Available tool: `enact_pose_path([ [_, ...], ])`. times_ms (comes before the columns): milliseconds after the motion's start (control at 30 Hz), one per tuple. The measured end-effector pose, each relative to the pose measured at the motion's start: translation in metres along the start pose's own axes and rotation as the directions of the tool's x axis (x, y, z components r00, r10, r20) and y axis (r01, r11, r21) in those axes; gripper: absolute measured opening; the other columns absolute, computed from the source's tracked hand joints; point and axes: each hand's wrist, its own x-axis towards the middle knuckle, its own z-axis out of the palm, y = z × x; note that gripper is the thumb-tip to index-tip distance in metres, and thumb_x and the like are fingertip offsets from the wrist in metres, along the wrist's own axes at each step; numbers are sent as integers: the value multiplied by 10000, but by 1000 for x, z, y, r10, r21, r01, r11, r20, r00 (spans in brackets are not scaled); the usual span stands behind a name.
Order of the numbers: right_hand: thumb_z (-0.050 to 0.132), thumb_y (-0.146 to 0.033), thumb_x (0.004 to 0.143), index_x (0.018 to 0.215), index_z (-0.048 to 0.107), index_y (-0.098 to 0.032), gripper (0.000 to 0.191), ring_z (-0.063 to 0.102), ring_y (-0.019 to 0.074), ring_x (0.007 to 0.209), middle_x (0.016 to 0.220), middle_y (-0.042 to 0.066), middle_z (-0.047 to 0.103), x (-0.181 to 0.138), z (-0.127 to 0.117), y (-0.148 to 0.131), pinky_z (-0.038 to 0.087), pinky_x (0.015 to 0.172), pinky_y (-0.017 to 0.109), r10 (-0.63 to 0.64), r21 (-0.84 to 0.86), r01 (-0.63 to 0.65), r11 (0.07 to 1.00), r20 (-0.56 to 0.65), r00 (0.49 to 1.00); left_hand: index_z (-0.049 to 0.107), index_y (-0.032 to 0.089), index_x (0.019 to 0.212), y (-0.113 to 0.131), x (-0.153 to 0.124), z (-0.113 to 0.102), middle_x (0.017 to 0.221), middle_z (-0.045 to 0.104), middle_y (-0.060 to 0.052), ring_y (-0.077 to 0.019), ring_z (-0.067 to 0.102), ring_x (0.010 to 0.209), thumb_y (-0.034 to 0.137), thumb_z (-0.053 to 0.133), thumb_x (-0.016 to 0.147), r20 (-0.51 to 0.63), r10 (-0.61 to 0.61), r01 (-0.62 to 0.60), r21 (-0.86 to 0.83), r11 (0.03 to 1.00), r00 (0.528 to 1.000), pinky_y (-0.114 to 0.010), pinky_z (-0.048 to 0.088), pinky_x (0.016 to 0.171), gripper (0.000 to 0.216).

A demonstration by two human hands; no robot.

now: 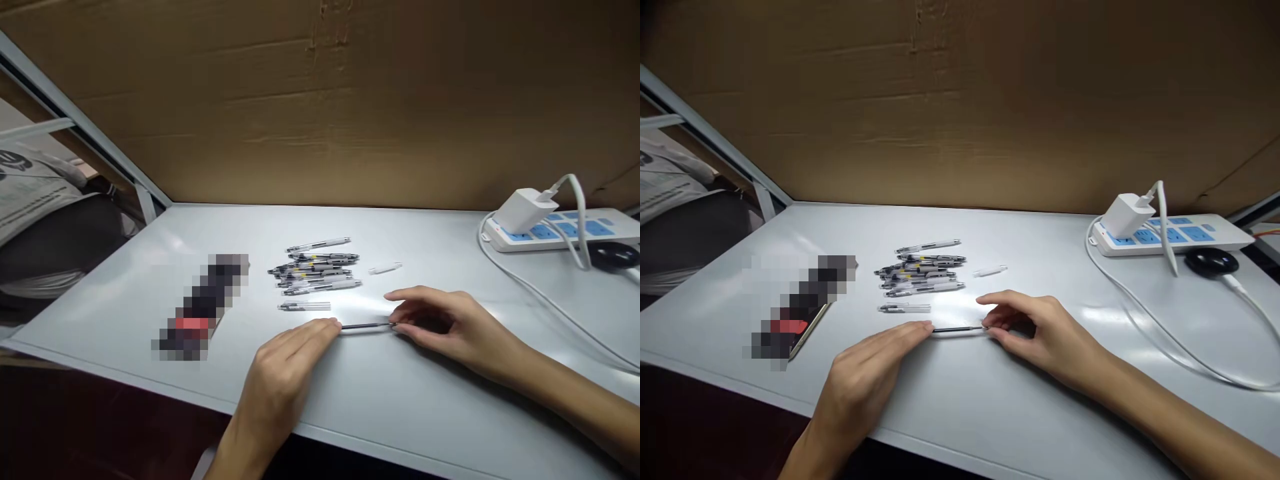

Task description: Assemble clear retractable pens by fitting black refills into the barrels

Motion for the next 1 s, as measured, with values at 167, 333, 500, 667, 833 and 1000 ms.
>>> enact_pose_path([
  [167, 658, -237, 929, 1270, 681, -263, 342, 782, 202, 885, 986, 39, 810, 0, 3, -1, 653, 834, 333, -6, -26, 6, 1000, -8, 1000, 675, 131, 1199, 3, 2, -1, 1131, 794, -69, -178, 765, 1062, 34, 476, 1020, -3, 8, -8, -26, 1000, 1000, -285, 643, 916, 285],
  [333, 632, -216, 942, 1261, 696, -286, 333, 783, 181, 886, 997, 10, 812, -1, 5, -2, 649, 823, 302, -88, -98, 88, 991, 3, 996, 667, 158, 1202, 5, 2, -2, 1124, 794, -47, -172, 770, 1031, 55, 464, 1033, 23, 0, 0, -9, 1000, 1000, -289, 656, 867, 284],
  [500, 631, -226, 950, 1235, 707, -276, 299, 782, 183, 865, 981, 16, 807, -2, 0, -2, 653, 801, 300, -102, -147, 96, 984, -37, 994, 663, 127, 1218, 2, -2, 1, 1139, 788, -72, -180, 761, 1070, 12, 491, 1001, -19, -6, 6, 30, 1000, 1000, -294, 642, 932, 300],
  [667, 628, -238, 955, 1232, 715, -272, 293, 783, 207, 877, 1004, 38, 808, -3, 0, -2, 658, 800, 334, -119, -164, 111, 980, -41, 992, 661, 138, 1218, 2, -1, 1, 1136, 789, -63, -173, 761, 1068, 14, 491, 1000, -15, 1, -1, 13, 1000, 1000, -285, 638, 935, 303],
  [833, 631, -223, 960, 1237, 713, -283, 296, 782, 188, 865, 1001, 25, 808, -3, 5, -2, 648, 787, 306, -140, -154, 137, 979, -14, 990, 680, 146, 1198, 3, 3, -1, 1117, 793, -56, -179, 768, 1035, 37, 490, 1009, 9, -3, 3, -21, 1000, 1000, -283, 641, 903, 289],
  [1000, 655, -221, 958, 1182, 714, -265, 236, 752, 193, 863, 992, 53, 771, -4, 7, -6, 643, 781, 329, -201, -102, 198, 975, -27, 979, 672, 172, 1218, 8, 3, -3, 1125, 783, -55, -175, 756, 1020, 40, 478, 1001, 53, 43, -40, -57, 998, 998, -288, 633, 884, 320],
])
